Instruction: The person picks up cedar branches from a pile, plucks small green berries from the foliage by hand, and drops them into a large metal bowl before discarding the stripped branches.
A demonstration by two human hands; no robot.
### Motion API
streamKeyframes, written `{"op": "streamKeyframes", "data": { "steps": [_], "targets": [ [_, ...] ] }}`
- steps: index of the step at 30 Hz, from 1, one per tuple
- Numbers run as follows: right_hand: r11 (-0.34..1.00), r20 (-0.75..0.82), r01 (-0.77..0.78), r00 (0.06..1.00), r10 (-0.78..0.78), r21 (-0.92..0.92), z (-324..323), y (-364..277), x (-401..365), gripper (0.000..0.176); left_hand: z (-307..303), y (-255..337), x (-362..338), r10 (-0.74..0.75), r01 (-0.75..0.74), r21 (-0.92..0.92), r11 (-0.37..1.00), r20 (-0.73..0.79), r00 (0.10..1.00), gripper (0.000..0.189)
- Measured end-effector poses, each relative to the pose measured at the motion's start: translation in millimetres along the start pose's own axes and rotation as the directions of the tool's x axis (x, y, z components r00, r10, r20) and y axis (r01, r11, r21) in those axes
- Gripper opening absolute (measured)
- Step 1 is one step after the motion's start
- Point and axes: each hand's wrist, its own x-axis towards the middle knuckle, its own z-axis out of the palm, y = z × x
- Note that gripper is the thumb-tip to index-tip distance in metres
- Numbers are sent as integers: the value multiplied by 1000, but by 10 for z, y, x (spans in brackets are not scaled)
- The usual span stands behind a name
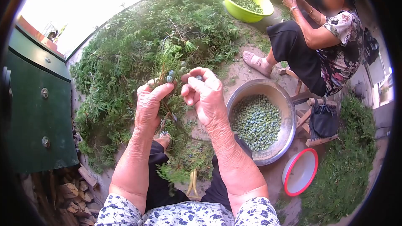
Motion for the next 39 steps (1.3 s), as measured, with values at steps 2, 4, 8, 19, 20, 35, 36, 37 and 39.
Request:
{"op": "streamKeyframes", "data": {
  "steps": [2, 4, 8, 19, 20, 35, 36, 37, 39],
  "targets": [
    [999, 19, 18, 1000, -19, 43, -41, -1, -14, 15, 1, -7, 0, 14, -13, 38, 999, -23, 1000, 19],
    [977, 143, 107, 986, -82, -182, -101, 43, -22, 16, 18, -18, -15, 78, -72, 248, 966, -14, 997, 17],
    [831, 159, 262, 965, -210, -491, -70, 124, -22, 22, 18, -114, -4, 221, -231, 477, 848, 78, 972, 12],
    [979, 158, 35, 987, -3, -200, -102, 148, 47, 21, 43, -7, -33, 100, -107, 266, 958, 39, 994, 17],
    [979, 159, 35, 987, -3, -201, -96, 139, 43, 21, 47, -3, -30, 101, -107, 266, 958, 39, 994, 17],
    [922, 136, 73, 990, -23, -381, -88, 156, 35, 17, 34, -29, -10, 136, -140, 485, 863, 43, 990, 14],
    [952, 154, 12, 987, 37, -305, -103, 128, 41, 17, 35, -25, -10, 111, -116, 385, 916, 35, 993, 14],
    [972, 177, -53, 980, 95, -229, -112, 112, 43, 18, 38, -21, -8, 86, -90, 280, 956, 29, 996, 15],
    [994, 169, -90, 981, 99, -60, -122, 129, 59, 16, 50, -5, 3, 53, -53, 211, 976, 5, 999, 15]
  ]
}}
